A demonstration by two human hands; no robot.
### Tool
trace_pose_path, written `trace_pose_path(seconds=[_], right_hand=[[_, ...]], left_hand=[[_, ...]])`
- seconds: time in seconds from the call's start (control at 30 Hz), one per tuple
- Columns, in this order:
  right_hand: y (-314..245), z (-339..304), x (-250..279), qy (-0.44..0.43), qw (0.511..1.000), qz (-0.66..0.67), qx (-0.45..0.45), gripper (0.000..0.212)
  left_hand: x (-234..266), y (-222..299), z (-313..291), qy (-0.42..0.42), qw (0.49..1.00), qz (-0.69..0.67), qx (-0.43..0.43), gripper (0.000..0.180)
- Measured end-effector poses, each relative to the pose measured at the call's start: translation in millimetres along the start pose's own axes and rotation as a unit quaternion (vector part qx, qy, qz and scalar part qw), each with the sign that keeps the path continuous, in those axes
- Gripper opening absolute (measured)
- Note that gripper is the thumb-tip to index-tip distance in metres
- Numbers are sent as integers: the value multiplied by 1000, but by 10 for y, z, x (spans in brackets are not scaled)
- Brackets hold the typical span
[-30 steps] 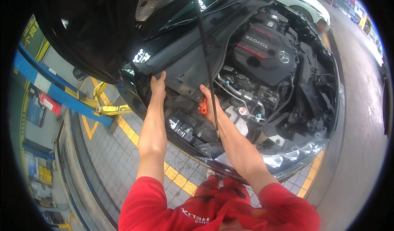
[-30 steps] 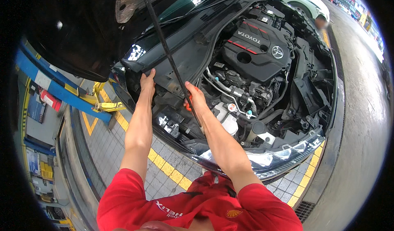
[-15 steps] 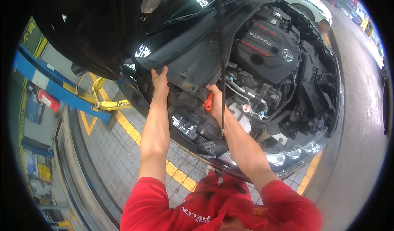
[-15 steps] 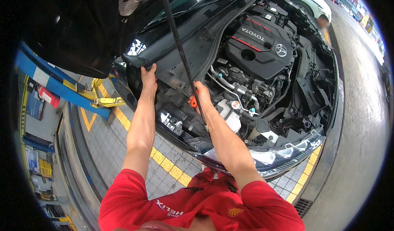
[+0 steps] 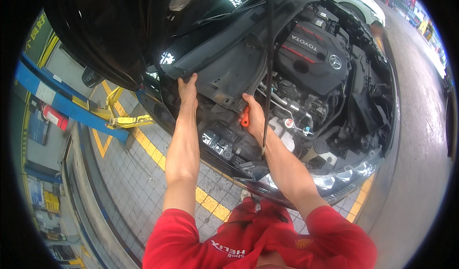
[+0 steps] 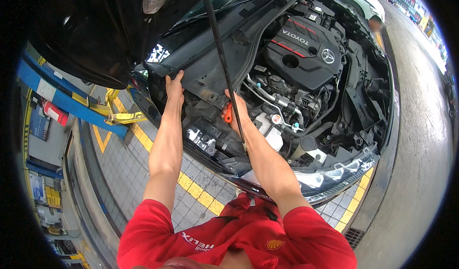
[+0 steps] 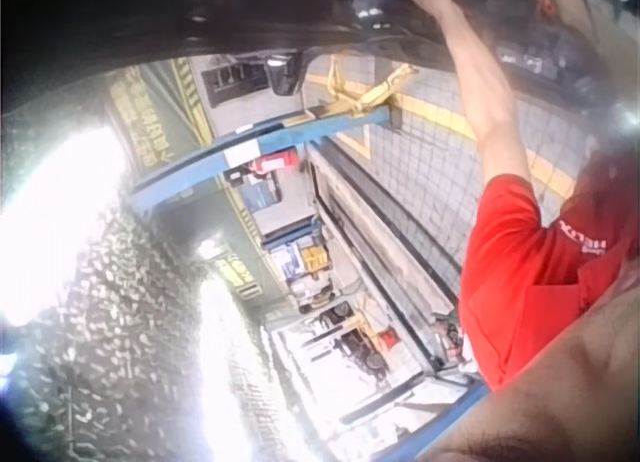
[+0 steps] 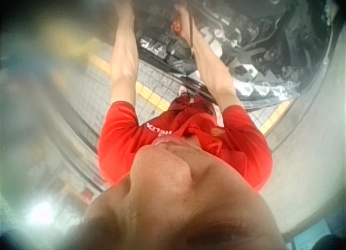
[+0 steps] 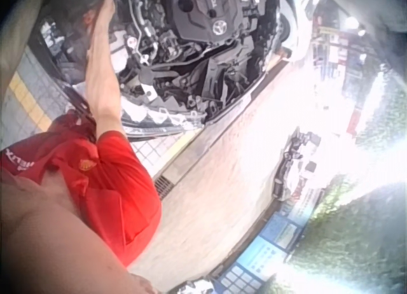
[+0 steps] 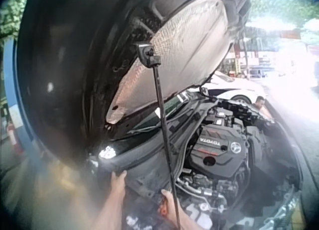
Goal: The person unpacks two new car engine mounts from a cardboard box and bubble wrap, then removes two black plastic engine bay covers from a car with the hood open using a screwdriver. The covers are placed aside.
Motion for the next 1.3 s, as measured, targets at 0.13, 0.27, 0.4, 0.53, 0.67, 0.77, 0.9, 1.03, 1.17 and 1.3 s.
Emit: trace_pose_path(seconds=[0.13,0.27,0.4,0.53,0.67,0.77,0.9,1.03,1.17,1.3], right_hand=[[12,-2,-33,-6,1000,10,2,40],[11,23,-31,-17,1000,14,1,39],[45,64,-20,-39,999,34,-12,44],[79,97,1,-41,999,20,-12,42],[70,108,-20,-42,999,5,-6,40],[6,89,-51,-40,999,-29,15,42],[-70,29,-93,-41,996,-68,41,48],[-108,10,-37,-7,992,-121,47,54],[-78,2,-11,0,990,-136,25,57],[-75,-75,61,20,995,-96,-1,65]], left_hand=[[62,118,-97,59,997,-27,-38,64],[78,296,-116,46,983,104,-145,51],[179,332,-73,84,974,105,-181,43],[262,18,-18,75,985,-150,-41,41],[280,-15,18,50,975,-214,-21,49],[264,-49,103,31,973,-226,-17,50],[325,-143,188,46,970,-241,4,51],[378,-231,228,61,951,-297,51,45],[392,-270,250,81,953,-287,62,40],[319,-258,285,50,957,-283,40,48]])
Point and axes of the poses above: each hand's wrist, its own z-axis towards the middle knuckle, its own x-axis out of the back of the hand, y = z × x, the point moved 10 cm from there along z, towards the middle knuckle, and after that the axes turned 2 degrees about -z, right-handed, at the moved point
